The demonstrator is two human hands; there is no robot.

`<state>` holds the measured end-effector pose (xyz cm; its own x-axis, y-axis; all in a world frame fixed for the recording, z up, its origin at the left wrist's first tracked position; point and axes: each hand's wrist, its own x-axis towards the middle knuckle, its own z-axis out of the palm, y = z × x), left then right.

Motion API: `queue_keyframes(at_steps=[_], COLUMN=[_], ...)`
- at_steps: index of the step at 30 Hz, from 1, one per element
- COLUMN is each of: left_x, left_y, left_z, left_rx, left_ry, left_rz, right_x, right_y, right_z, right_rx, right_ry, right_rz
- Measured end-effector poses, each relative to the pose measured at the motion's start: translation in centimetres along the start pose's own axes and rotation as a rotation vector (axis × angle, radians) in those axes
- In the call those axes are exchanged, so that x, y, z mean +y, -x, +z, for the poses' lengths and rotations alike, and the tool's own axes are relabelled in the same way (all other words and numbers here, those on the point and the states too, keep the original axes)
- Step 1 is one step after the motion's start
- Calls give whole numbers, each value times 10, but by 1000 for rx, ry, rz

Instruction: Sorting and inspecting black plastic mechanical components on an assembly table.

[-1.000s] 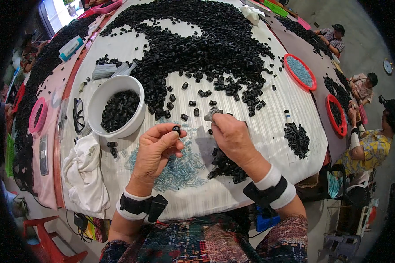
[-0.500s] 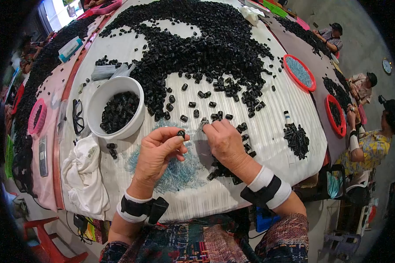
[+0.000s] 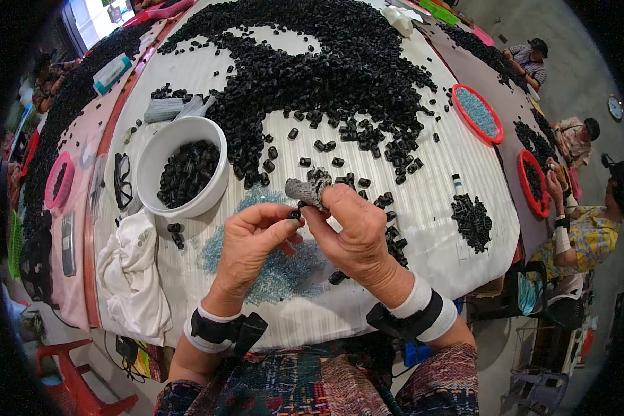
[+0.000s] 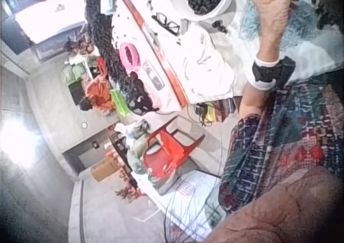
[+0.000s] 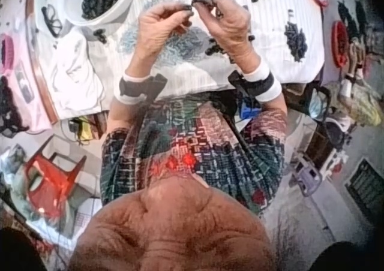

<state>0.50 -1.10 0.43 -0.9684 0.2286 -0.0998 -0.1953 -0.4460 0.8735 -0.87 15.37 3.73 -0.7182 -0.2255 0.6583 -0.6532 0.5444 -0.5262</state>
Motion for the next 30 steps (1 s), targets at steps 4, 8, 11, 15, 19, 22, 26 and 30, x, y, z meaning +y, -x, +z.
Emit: queue_keyframes(at_steps=[4, 8, 11, 15, 19, 22, 26, 30], left_x=[0, -2, -1, -3, -5, -4, -6, -8], left_y=[1, 2, 2, 1, 0, 0, 0, 1], left_z=[0, 0, 0, 0, 0, 1, 2, 2], left_rx=[21, 29, 42, 49, 65, 74, 78, 100], left_ry=[-17, -36, -45, -40, -53, -88, -75, -65], left_rz=[5, 9, 6, 6, 14, 13, 4, 31], right_x=[0, 0, 0, 1, -2, -2, -6, -9], right_y=[1, 1, 2, 4, 2, 3, 3, 2], right_z=[2, 5, 8, 9, 8, 7, 9, 11], right_rx=[6, 12, 14, 7, -22, -46, -58, -68], right_ry=[-7, 2, 17, 57, 110, 115, 149, 156], right_rz=[-10, -15, -2, -16, -80, -121, -89, -79])
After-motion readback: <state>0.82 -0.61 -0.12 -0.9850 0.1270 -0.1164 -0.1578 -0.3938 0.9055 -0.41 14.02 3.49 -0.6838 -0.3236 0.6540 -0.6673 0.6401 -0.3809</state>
